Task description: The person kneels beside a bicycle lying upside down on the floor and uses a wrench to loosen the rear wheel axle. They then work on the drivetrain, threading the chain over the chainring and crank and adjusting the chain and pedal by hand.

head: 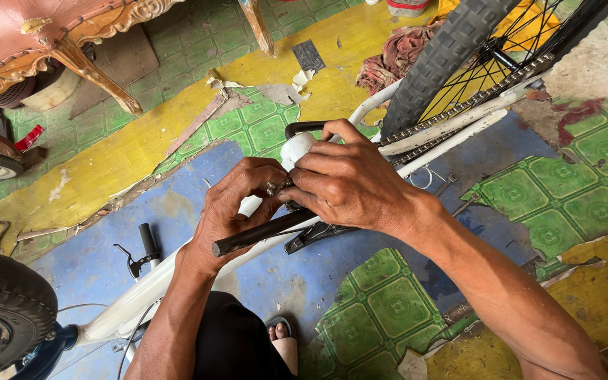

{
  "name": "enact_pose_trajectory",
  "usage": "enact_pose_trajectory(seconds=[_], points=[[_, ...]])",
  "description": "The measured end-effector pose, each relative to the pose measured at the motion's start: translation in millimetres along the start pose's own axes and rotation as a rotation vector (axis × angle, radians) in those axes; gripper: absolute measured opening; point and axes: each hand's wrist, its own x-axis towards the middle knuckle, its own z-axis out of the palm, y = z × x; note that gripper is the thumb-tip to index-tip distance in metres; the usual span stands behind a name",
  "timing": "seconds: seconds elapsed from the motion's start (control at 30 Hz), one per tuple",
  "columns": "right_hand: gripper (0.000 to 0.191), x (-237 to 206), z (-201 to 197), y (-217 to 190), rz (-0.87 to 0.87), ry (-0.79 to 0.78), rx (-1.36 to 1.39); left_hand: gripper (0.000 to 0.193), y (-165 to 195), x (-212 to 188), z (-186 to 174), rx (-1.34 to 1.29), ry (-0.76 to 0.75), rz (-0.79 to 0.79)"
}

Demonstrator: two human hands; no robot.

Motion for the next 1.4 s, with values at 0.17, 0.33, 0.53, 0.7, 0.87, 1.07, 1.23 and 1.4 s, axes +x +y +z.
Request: enact_pose_trajectory(seconds=[0.17, 0.33, 0.53, 0.7, 0.87, 1.07, 1.23, 1.4], points=[[0.022, -5.7, -3.5, 0.4, 0.041, -0.070, 0.065, 0.032, -4.9, -2.0, 3.3, 0.058, 0.024, 0.046], [0.054, -16.0, -12.6, 10.0, 0.053, -0.001, 0.028, 0.029, -5.2, -3.1, 6.4, 0.045, 0.019, 0.034], [0.047, -31.6, -9.9, 14.2, 0.152, 0.020, 0.027, 0.024, -0.5, 0.3, 4.5, 0.025, 0.020, 0.065], [0.030, -34.8, 0.7, 20.0, 0.165, 0.075, 0.064, 0.026, 7.0, 6.7, 6.0, 0.105, 0.039, 0.092], [0.029, -40.9, -4.9, 23.1, 0.177, 0.085, 0.067, 0.024, 11.8, 11.2, 4.3, 0.173, 0.009, 0.039], [0.025, -56.9, -15.6, 47.9, 0.196, 0.148, 0.054, 0.024, 10.6, 9.1, 8.4, 0.211, -0.008, -0.049], [0.027, -97.7, -52.9, 99.4, 0.262, 0.244, 0.200, 0.025, 9.0, 3.7, 10.0, 0.224, 0.016, -0.125], [0.043, -181.3, -106.0, 149.2, 0.539, 0.711, 0.045, 0.024, 5.4, 0.9, 9.1, 0.214, 0.004, -0.092]])
